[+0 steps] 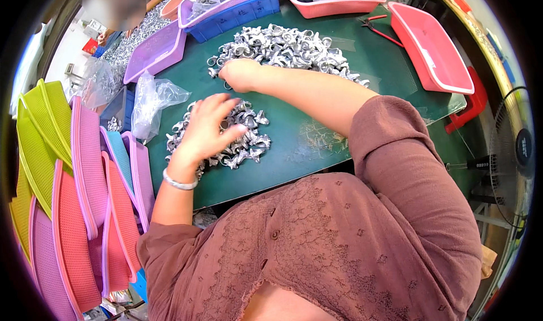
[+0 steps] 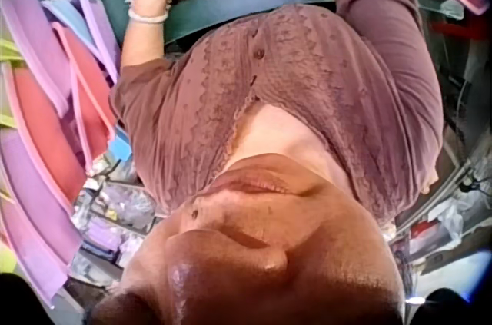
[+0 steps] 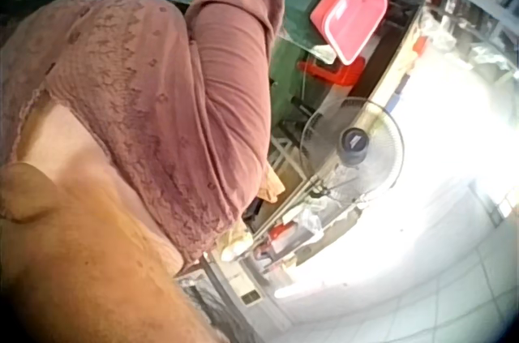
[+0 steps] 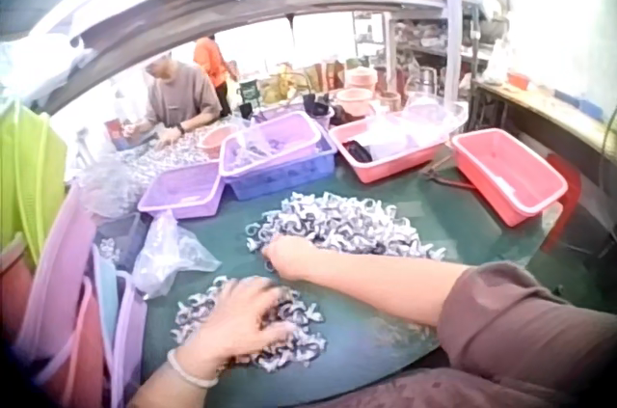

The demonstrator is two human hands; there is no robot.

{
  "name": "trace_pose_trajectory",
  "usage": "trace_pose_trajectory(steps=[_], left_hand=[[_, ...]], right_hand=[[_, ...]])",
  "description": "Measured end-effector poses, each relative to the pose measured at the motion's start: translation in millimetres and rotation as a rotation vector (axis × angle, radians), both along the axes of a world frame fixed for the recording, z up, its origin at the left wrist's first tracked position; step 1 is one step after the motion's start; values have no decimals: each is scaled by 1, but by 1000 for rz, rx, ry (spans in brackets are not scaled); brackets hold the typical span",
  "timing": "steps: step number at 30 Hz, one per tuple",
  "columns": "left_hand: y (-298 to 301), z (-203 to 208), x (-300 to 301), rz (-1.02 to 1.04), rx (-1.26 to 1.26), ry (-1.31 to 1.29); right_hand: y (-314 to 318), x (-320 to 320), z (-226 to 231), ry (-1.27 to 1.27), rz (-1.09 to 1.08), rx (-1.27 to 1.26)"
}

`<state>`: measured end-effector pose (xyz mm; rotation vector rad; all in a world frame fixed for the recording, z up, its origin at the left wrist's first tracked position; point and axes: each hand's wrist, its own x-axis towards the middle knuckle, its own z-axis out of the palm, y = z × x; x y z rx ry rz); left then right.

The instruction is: The person picks up small metal components from a table, fits them together by hand, and places the assembled units into a separate pile.

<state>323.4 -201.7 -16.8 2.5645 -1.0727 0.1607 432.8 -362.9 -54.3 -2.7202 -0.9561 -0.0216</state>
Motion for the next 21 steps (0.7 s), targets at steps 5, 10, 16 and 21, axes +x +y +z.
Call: trace_pose_trajectory(steps=[5, 10, 16, 21], left_hand=[[-35, -7, -14, -18, 246, -51], [-42, -5, -14, 12, 270, 14], [-39, -8, -13, 33, 250, -58], [-28, -14, -11, 19, 159, -135]], right_hand=[[-8, -2, 0, 26, -33, 36], [-35, -13, 19, 657, -117, 601], [-69, -42, 25, 1222, 82, 1254], [-84, -71, 28, 1235, 242, 1454]])
